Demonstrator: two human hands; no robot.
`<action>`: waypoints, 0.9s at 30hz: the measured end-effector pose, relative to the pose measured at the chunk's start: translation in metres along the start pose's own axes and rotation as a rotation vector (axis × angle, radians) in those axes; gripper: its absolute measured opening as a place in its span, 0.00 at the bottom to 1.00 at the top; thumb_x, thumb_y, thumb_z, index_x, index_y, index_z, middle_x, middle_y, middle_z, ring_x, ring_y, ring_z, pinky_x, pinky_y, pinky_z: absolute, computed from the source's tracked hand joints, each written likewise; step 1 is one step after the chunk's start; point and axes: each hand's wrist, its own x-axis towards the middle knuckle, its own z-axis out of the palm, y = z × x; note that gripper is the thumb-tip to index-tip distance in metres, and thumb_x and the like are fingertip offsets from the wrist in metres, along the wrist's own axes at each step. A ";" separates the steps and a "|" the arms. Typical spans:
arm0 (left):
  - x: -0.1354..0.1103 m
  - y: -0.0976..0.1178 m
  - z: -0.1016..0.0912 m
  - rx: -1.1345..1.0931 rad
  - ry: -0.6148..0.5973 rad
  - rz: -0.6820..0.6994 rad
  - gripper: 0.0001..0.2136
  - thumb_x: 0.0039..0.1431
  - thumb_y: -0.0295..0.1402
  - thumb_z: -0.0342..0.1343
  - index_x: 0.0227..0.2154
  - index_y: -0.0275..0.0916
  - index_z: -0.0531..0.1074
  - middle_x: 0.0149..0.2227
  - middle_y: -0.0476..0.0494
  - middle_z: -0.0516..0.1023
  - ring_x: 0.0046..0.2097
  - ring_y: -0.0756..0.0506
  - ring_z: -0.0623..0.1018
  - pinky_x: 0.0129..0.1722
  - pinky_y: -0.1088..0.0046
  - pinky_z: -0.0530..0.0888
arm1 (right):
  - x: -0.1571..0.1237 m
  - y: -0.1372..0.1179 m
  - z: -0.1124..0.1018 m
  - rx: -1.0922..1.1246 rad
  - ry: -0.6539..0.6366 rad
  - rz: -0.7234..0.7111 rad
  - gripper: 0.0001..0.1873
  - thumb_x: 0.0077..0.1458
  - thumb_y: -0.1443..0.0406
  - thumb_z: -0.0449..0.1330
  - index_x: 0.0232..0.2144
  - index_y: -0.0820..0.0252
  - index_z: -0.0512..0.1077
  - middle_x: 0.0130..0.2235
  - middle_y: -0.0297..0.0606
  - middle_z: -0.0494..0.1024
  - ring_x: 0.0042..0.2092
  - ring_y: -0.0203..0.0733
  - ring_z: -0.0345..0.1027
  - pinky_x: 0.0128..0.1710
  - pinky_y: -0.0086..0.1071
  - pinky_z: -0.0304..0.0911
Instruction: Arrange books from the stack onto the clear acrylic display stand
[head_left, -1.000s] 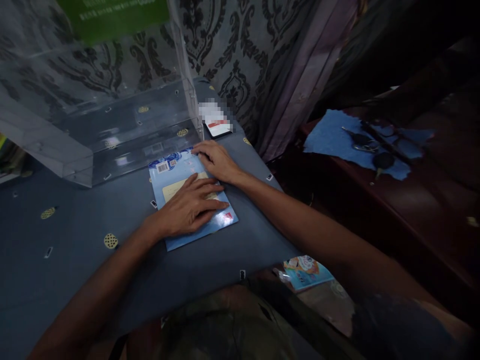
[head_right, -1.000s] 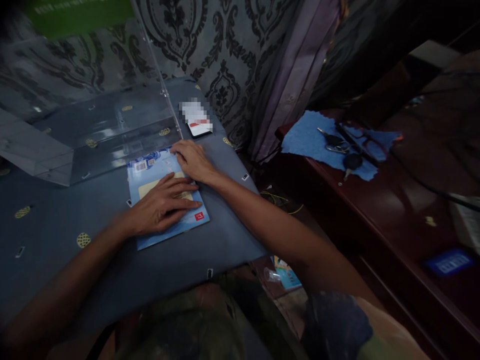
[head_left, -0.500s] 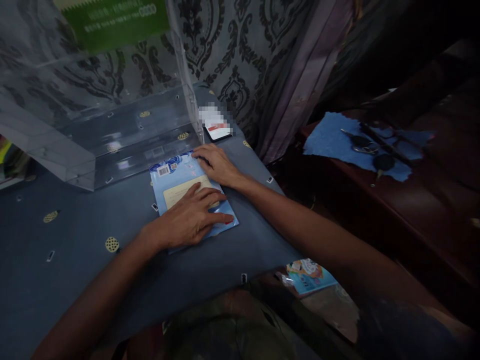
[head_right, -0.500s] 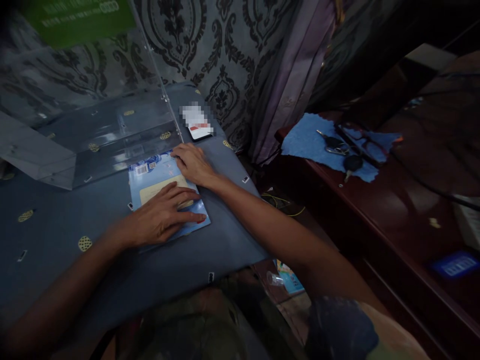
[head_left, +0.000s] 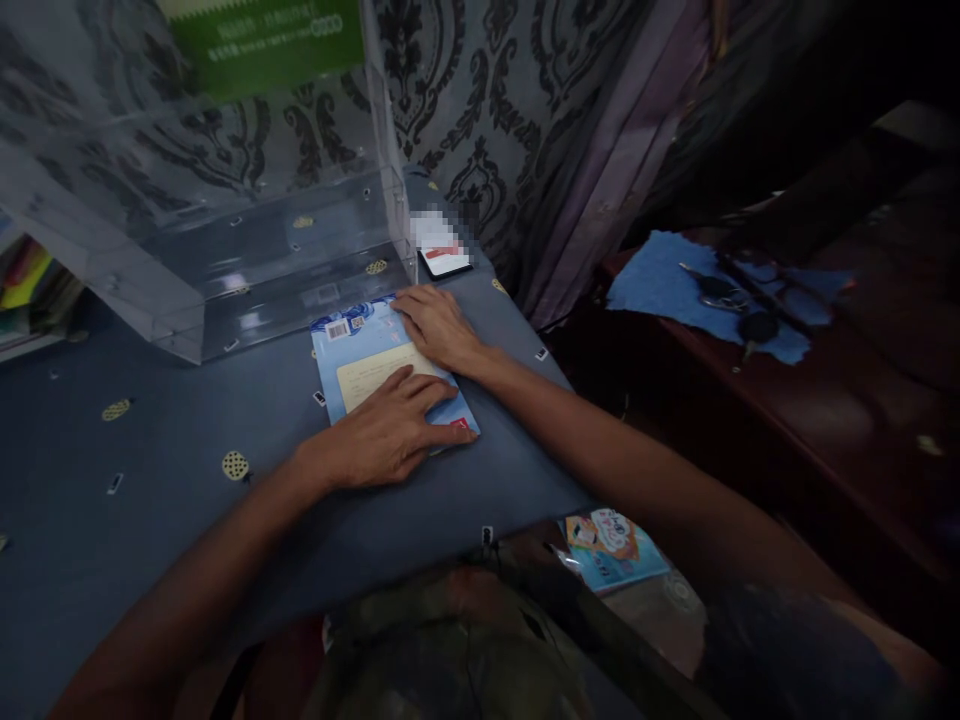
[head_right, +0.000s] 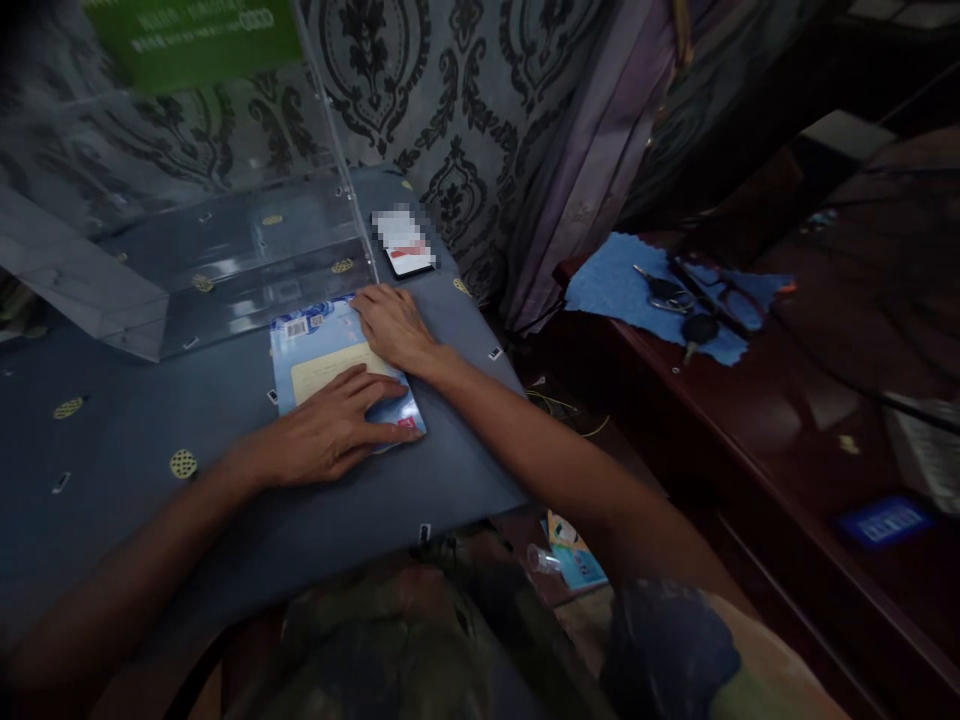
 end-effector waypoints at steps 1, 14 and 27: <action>-0.002 0.001 0.004 0.007 0.017 -0.010 0.22 0.64 0.26 0.52 0.58 0.51 0.71 0.59 0.37 0.68 0.61 0.36 0.67 0.63 0.43 0.62 | -0.001 -0.001 0.000 -0.003 0.002 -0.002 0.18 0.66 0.69 0.48 0.52 0.64 0.73 0.55 0.50 0.75 0.57 0.54 0.65 0.58 0.49 0.58; -0.071 -0.025 0.016 -0.052 0.332 -0.128 0.14 0.71 0.32 0.48 0.54 0.39 0.73 0.58 0.35 0.74 0.61 0.39 0.72 0.61 0.51 0.70 | -0.077 -0.024 -0.025 -0.024 -0.034 -0.032 0.18 0.66 0.65 0.49 0.54 0.57 0.71 0.61 0.49 0.71 0.62 0.55 0.64 0.61 0.55 0.62; -0.079 -0.041 0.028 -0.138 0.485 -0.268 0.14 0.71 0.30 0.47 0.55 0.37 0.71 0.57 0.33 0.74 0.61 0.42 0.72 0.59 0.55 0.73 | -0.112 -0.127 -0.002 0.101 -0.274 -0.535 0.19 0.67 0.65 0.54 0.59 0.60 0.70 0.62 0.48 0.73 0.66 0.47 0.62 0.67 0.52 0.57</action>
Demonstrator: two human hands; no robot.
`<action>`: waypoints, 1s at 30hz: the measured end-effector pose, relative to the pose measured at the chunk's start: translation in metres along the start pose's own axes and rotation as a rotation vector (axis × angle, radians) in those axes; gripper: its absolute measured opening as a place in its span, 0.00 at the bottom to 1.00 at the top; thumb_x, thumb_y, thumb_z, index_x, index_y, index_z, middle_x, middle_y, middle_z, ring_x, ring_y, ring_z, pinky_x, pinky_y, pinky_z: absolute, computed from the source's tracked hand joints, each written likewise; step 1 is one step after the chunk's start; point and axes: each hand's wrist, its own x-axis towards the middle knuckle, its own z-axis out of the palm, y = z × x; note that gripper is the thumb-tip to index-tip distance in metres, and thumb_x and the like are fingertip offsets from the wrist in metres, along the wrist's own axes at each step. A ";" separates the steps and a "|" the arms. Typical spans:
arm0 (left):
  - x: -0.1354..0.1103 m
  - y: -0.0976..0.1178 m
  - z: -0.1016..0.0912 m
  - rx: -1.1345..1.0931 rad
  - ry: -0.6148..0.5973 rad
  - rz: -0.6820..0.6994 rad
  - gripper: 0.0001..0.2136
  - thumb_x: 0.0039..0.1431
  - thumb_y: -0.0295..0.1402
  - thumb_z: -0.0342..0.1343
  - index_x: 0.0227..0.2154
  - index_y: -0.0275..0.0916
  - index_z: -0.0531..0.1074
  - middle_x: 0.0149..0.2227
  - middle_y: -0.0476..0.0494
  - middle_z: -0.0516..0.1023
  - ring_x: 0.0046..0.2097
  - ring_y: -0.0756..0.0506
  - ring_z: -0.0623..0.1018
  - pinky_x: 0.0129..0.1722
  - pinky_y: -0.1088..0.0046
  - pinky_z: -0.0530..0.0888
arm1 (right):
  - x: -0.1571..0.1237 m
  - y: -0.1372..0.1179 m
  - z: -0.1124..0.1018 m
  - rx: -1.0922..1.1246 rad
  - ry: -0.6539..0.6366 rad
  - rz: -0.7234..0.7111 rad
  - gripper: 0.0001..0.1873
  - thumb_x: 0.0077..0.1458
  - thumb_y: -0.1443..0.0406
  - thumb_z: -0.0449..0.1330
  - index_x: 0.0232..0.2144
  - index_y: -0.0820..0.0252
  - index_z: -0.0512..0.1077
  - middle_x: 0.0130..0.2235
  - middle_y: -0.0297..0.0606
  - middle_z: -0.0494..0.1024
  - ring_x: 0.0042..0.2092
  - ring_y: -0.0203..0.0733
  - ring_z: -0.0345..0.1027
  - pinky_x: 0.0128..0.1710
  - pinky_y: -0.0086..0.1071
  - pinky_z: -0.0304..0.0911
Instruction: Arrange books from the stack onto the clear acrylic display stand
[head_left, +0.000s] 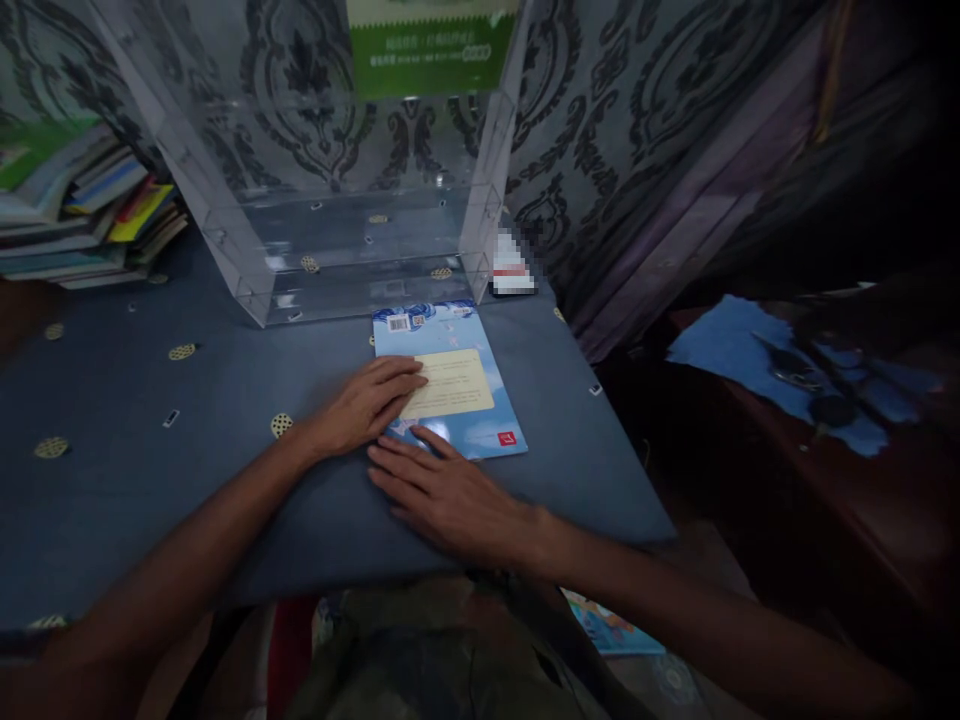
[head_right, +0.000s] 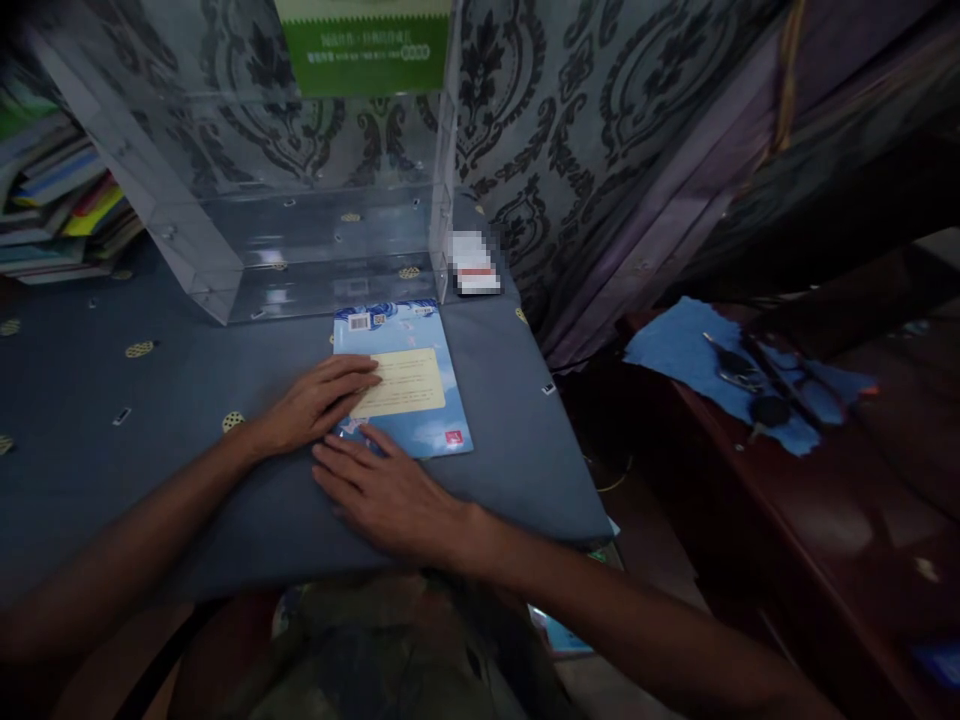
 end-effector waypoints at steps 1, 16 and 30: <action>0.000 0.000 0.000 -0.001 -0.002 0.003 0.14 0.71 0.30 0.47 0.55 0.37 0.71 0.57 0.33 0.74 0.61 0.41 0.71 0.60 0.55 0.73 | 0.001 -0.002 0.002 0.001 -0.040 -0.006 0.21 0.67 0.63 0.54 0.61 0.61 0.69 0.64 0.48 0.70 0.68 0.47 0.59 0.68 0.52 0.54; 0.001 0.005 -0.001 0.034 0.010 -0.003 0.14 0.72 0.30 0.46 0.55 0.38 0.70 0.57 0.34 0.74 0.61 0.42 0.72 0.60 0.55 0.73 | -0.010 0.000 -0.009 0.012 -0.122 0.048 0.25 0.68 0.61 0.53 0.64 0.64 0.64 0.67 0.49 0.65 0.70 0.48 0.53 0.71 0.49 0.48; 0.002 0.010 -0.017 0.332 -0.240 0.018 0.18 0.71 0.29 0.46 0.60 0.39 0.67 0.63 0.35 0.71 0.65 0.39 0.69 0.63 0.54 0.68 | -0.055 0.030 -0.035 -0.140 0.006 0.233 0.31 0.62 0.60 0.62 0.63 0.69 0.62 0.66 0.60 0.65 0.69 0.58 0.55 0.67 0.59 0.55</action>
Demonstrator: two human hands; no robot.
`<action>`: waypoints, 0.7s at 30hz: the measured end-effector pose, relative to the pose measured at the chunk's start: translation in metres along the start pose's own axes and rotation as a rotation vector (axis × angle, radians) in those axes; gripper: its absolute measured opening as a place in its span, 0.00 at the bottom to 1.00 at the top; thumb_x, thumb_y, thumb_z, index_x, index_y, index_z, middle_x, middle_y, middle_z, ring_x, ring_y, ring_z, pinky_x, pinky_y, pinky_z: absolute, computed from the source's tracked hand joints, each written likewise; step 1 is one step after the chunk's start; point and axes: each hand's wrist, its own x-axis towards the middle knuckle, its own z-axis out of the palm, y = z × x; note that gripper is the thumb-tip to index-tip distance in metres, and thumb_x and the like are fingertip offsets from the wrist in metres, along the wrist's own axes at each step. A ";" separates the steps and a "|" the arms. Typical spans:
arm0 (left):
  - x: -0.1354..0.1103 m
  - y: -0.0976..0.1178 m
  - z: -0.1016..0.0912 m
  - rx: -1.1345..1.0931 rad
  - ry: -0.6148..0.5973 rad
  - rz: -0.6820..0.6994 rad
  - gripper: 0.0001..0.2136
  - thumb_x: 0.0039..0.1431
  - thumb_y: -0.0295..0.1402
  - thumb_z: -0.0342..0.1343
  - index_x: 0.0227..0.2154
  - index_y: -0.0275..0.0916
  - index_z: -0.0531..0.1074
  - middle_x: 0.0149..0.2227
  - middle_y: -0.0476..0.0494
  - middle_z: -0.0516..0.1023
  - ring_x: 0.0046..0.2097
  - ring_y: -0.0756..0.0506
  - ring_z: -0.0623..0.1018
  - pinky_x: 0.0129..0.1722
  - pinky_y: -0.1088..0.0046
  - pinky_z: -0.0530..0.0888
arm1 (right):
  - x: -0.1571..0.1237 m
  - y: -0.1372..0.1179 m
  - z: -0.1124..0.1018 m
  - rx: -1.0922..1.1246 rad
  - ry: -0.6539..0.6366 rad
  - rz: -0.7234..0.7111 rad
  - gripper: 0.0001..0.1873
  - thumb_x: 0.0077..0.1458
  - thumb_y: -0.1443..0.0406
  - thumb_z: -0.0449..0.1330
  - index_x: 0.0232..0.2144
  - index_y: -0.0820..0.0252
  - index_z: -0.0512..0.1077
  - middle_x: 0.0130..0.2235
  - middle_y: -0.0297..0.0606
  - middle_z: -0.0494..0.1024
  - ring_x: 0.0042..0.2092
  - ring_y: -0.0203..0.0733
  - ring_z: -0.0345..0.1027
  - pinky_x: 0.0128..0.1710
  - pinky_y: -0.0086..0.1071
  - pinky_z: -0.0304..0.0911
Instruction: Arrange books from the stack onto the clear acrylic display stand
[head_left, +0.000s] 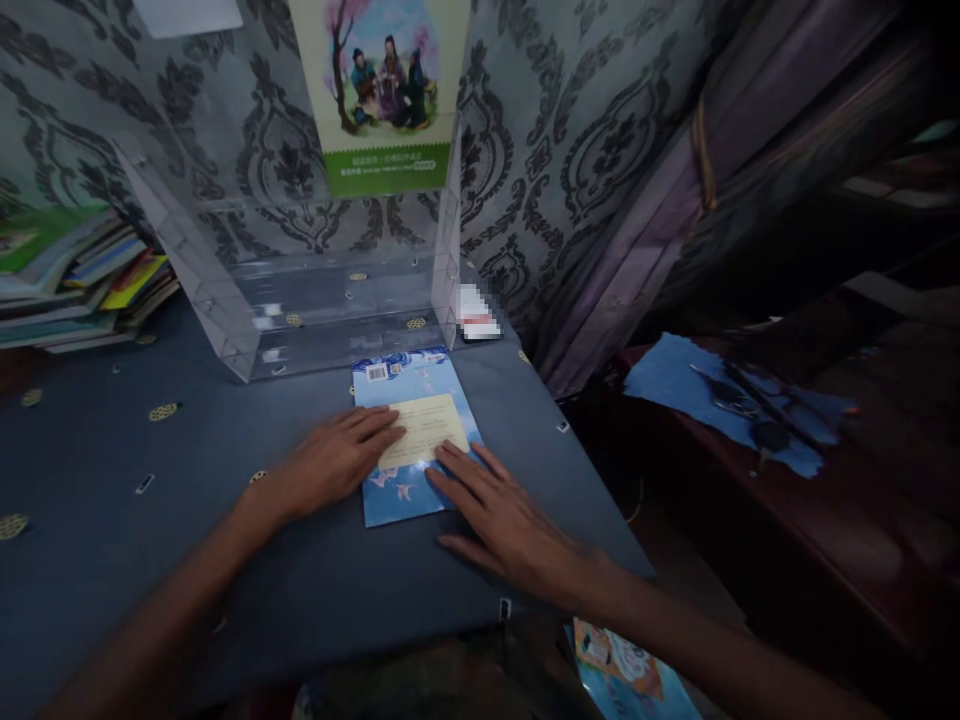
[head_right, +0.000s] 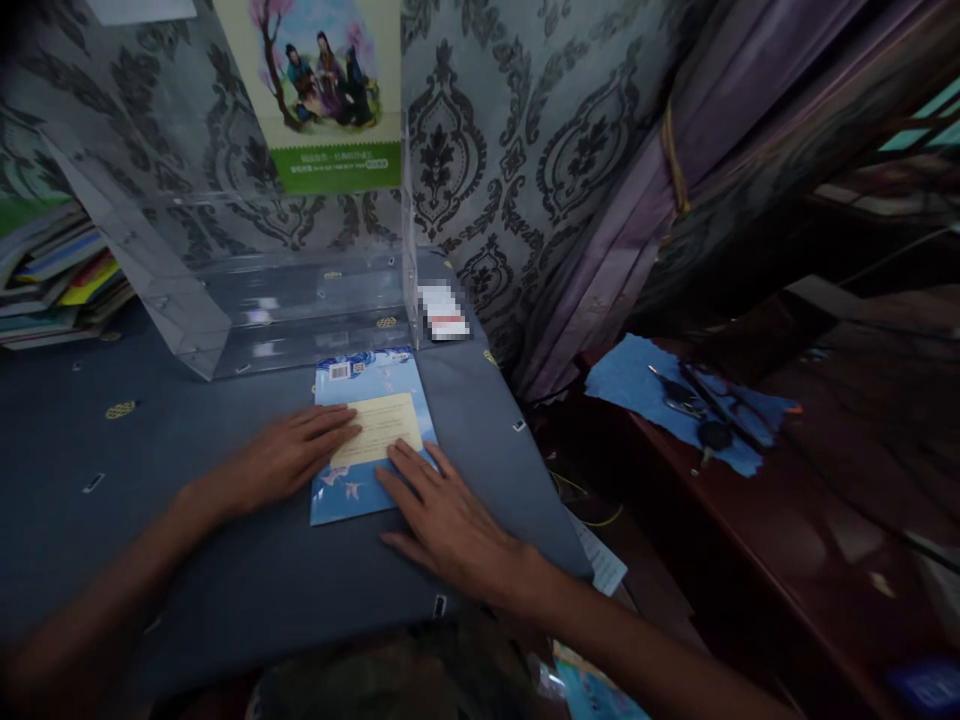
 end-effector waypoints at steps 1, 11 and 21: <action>-0.001 0.000 -0.005 0.047 -0.057 -0.005 0.20 0.70 0.28 0.46 0.62 0.40 0.66 0.64 0.35 0.69 0.66 0.38 0.68 0.63 0.54 0.68 | -0.001 0.004 -0.001 -0.014 -0.003 0.011 0.31 0.62 0.60 0.62 0.63 0.68 0.62 0.66 0.59 0.65 0.69 0.58 0.55 0.66 0.59 0.56; -0.001 0.006 -0.042 0.304 -0.319 0.151 0.32 0.60 0.24 0.56 0.66 0.44 0.58 0.67 0.35 0.65 0.69 0.37 0.62 0.65 0.55 0.60 | -0.003 0.025 0.011 -0.048 0.055 0.007 0.27 0.65 0.61 0.60 0.63 0.63 0.65 0.63 0.54 0.70 0.68 0.53 0.59 0.64 0.54 0.60; 0.009 -0.002 -0.026 0.268 -0.187 0.377 0.27 0.66 0.22 0.52 0.65 0.49 0.60 0.64 0.39 0.70 0.67 0.35 0.65 0.66 0.49 0.61 | -0.006 0.033 0.022 -0.023 0.098 0.001 0.27 0.64 0.60 0.61 0.63 0.61 0.65 0.63 0.52 0.70 0.67 0.52 0.60 0.64 0.52 0.60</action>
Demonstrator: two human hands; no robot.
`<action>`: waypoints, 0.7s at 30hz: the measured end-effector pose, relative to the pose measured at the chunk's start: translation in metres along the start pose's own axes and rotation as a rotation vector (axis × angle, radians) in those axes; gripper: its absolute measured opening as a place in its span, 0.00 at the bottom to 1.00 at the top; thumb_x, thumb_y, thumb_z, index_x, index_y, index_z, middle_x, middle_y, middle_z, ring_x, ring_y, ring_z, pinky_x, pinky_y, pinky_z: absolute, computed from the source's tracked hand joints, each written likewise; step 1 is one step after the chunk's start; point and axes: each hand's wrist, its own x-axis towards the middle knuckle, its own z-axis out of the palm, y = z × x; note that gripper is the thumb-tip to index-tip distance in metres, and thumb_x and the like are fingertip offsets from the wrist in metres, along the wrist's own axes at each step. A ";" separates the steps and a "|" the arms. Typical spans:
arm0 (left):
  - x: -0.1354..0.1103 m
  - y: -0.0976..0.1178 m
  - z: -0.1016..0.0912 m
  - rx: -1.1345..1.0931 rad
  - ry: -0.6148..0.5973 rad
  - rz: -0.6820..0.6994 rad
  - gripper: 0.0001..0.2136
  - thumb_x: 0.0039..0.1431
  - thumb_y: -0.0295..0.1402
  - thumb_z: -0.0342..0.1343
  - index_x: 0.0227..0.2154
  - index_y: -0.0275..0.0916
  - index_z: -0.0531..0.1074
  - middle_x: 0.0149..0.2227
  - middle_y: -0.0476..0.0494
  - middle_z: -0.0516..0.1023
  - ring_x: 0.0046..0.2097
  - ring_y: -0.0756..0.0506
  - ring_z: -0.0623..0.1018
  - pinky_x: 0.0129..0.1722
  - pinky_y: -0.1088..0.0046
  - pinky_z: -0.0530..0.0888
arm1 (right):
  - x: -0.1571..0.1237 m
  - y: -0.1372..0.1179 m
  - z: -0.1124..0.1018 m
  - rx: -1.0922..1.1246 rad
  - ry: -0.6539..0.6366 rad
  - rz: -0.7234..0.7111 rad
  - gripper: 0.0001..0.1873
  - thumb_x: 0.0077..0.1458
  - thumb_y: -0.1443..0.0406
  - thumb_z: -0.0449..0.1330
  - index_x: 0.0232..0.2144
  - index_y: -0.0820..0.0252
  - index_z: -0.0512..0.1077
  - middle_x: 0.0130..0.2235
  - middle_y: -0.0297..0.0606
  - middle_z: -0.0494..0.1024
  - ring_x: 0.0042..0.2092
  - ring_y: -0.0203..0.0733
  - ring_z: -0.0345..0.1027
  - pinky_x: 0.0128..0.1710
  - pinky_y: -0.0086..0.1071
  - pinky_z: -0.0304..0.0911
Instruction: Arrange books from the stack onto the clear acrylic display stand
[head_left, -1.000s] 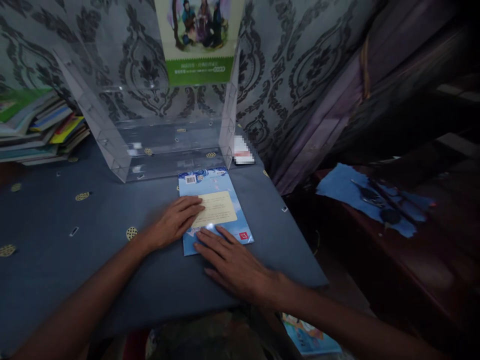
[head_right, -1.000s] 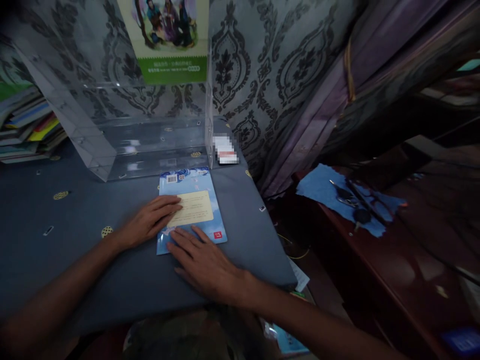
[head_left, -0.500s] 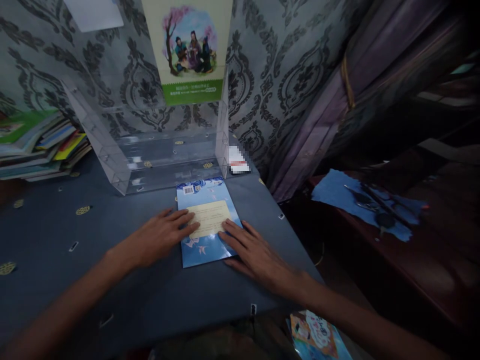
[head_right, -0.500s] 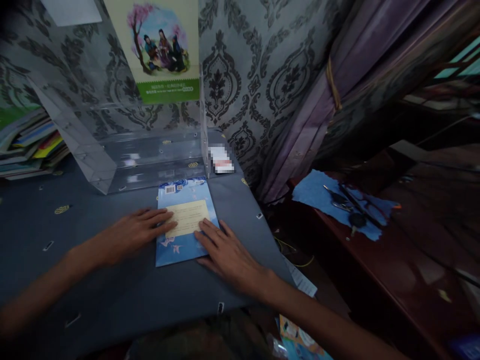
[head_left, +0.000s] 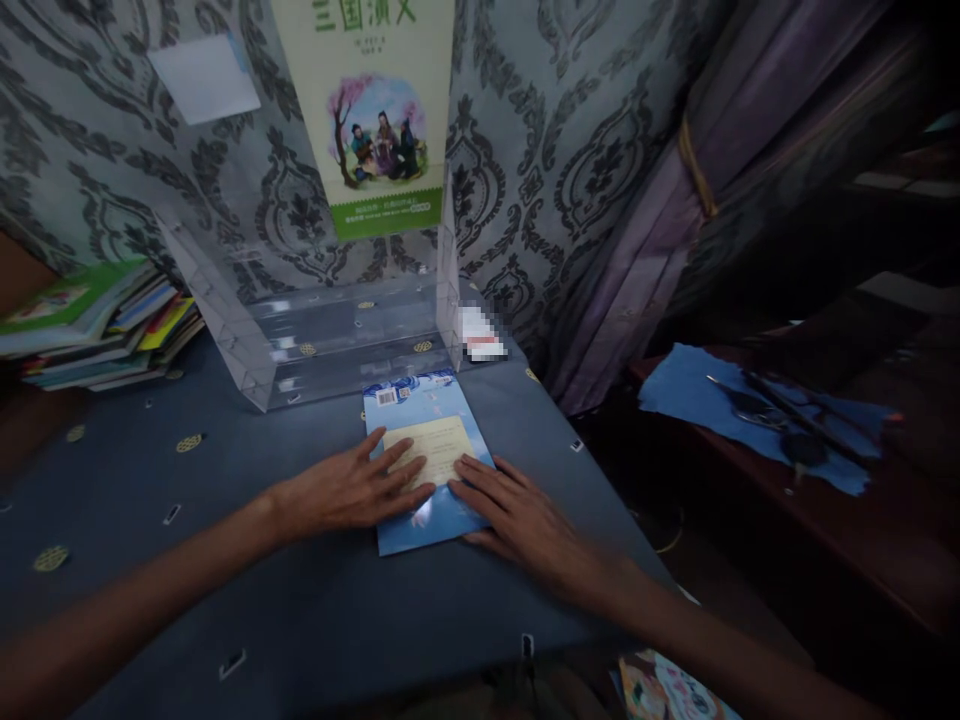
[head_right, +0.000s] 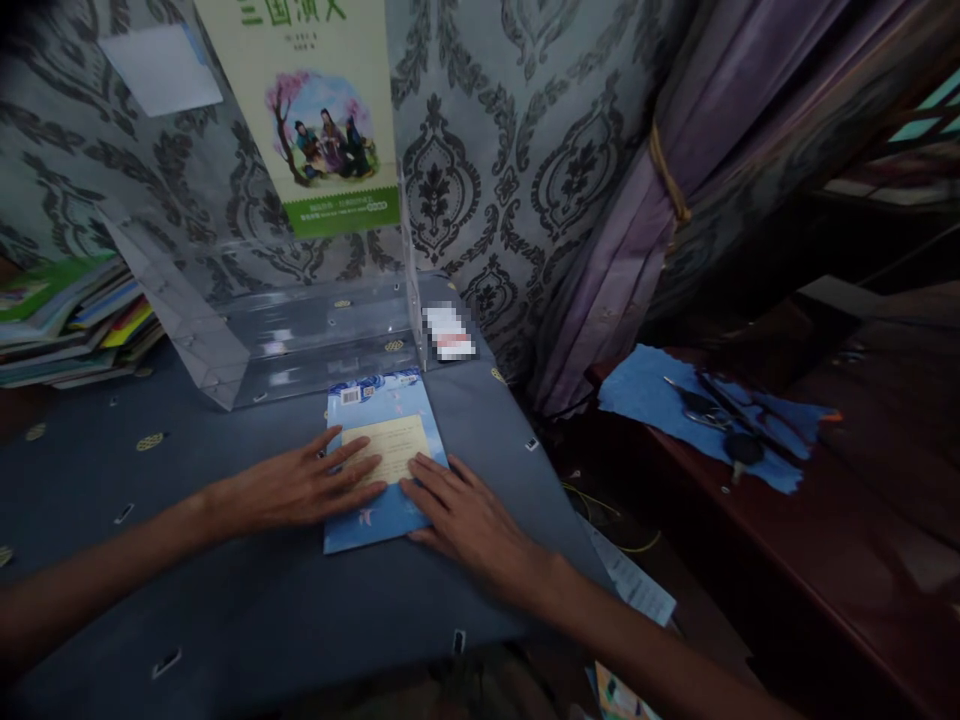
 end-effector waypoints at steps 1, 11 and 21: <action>-0.003 -0.002 0.005 0.001 0.008 -0.006 0.27 0.66 0.23 0.51 0.66 0.48 0.58 0.64 0.38 0.69 0.68 0.35 0.65 0.66 0.48 0.61 | -0.001 0.000 0.001 0.013 0.007 0.009 0.27 0.64 0.60 0.61 0.63 0.60 0.65 0.63 0.52 0.70 0.67 0.51 0.60 0.65 0.52 0.59; -0.020 -0.013 0.036 -0.172 0.279 -0.219 0.29 0.72 0.34 0.46 0.71 0.42 0.44 0.66 0.34 0.67 0.69 0.41 0.63 0.67 0.52 0.63 | -0.007 0.009 -0.021 0.264 -0.015 0.024 0.36 0.62 0.53 0.62 0.68 0.57 0.58 0.67 0.51 0.64 0.70 0.51 0.53 0.69 0.52 0.51; -0.004 -0.004 0.020 -0.612 0.693 -0.384 0.16 0.71 0.40 0.49 0.57 0.46 0.73 0.54 0.39 0.80 0.57 0.42 0.78 0.63 0.54 0.69 | 0.012 0.028 -0.038 0.739 0.362 0.225 0.22 0.62 0.54 0.62 0.56 0.51 0.73 0.59 0.45 0.76 0.62 0.50 0.68 0.63 0.48 0.63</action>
